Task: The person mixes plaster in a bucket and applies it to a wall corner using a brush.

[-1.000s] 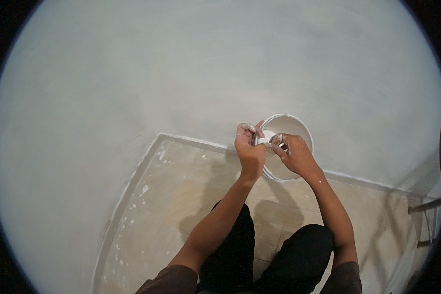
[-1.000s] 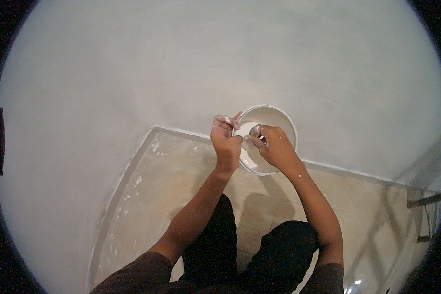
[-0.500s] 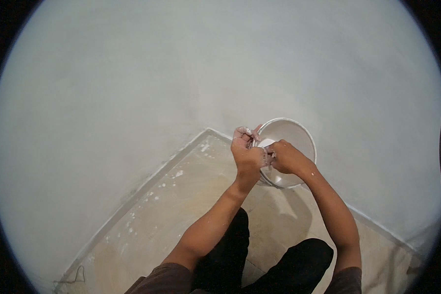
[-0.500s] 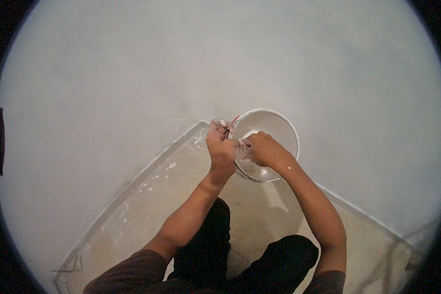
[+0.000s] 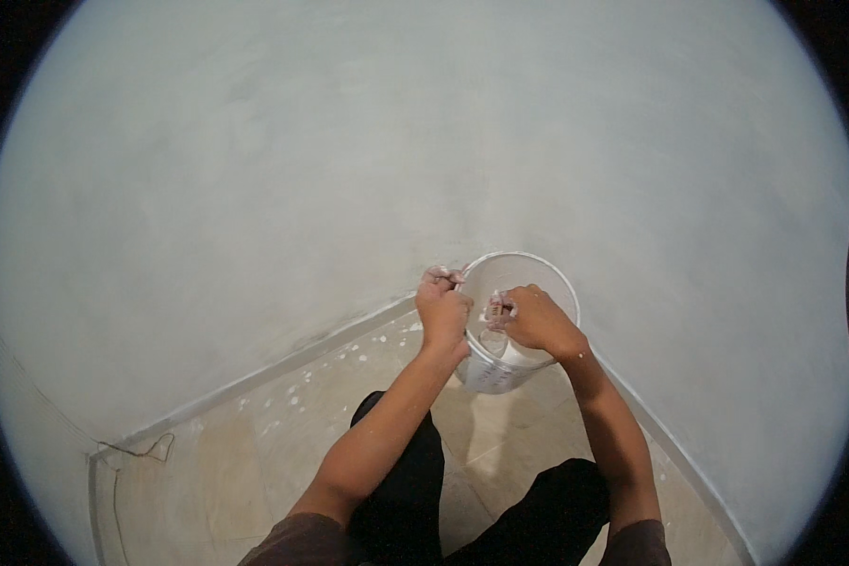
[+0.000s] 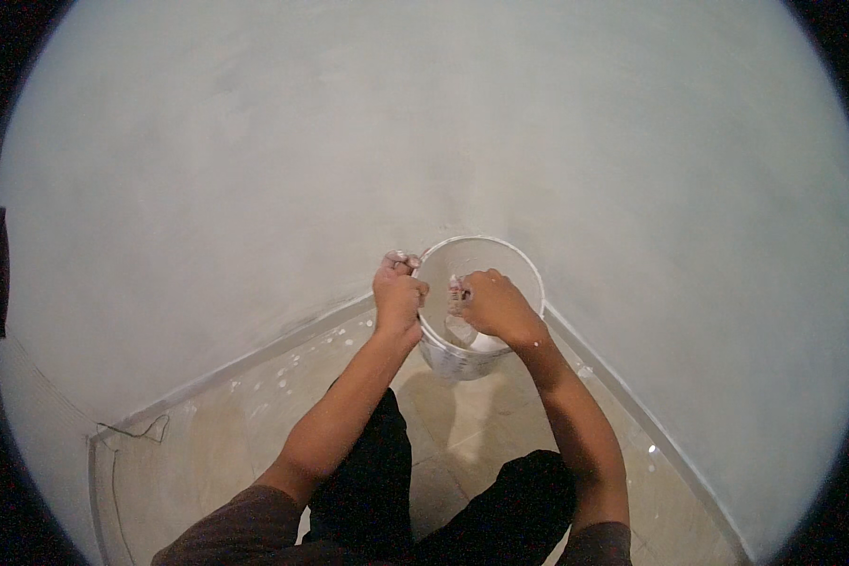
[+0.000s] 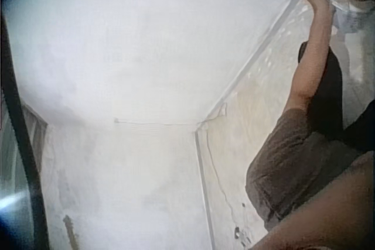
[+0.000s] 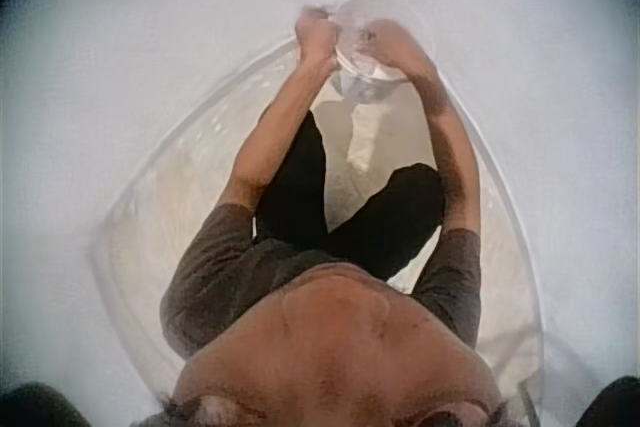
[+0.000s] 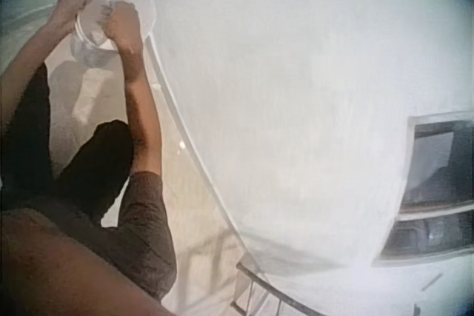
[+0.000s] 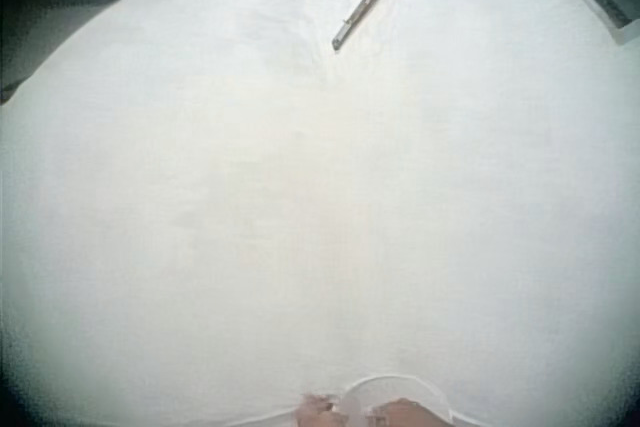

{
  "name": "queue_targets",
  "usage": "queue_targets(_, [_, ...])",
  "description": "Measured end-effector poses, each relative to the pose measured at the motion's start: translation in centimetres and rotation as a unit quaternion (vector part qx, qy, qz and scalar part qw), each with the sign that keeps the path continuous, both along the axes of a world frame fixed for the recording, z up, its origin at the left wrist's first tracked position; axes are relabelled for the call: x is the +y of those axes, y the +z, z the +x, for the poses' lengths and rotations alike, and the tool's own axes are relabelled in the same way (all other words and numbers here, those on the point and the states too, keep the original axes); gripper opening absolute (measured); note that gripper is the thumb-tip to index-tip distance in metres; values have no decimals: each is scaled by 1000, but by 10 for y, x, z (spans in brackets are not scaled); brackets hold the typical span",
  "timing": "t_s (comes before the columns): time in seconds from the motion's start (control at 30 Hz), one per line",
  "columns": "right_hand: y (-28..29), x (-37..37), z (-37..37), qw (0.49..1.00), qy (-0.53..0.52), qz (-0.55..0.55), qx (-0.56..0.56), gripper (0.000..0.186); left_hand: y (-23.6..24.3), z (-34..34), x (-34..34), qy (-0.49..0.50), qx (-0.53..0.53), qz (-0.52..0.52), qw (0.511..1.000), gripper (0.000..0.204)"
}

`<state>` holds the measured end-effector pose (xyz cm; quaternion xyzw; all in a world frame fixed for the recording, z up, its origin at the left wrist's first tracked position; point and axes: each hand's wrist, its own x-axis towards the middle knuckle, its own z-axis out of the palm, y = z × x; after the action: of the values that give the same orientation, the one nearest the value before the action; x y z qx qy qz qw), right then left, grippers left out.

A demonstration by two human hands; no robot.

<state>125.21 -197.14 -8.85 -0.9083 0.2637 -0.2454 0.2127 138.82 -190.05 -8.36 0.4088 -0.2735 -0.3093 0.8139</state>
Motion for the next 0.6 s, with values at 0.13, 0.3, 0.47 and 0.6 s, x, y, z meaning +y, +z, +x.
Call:
queue_targets(0.13, [-6,-9,20,996,-20,5,88,33,-22,20,-12,46,-22,58,997,39])
queue_targets(0.3, [-47,-31,26,990,9,-54,131,33,-52,25,-30,7,32,49,998,39])
queue_targets(0.47, [-27,-18,35,992,-81,-23,91,36,-46,40,-22,-7,26,-13,1000,41])
queue_targets(0.6, [-24,4,42,991,-61,3,115,37,-55,48,-11,16,-7,7,1000,42])
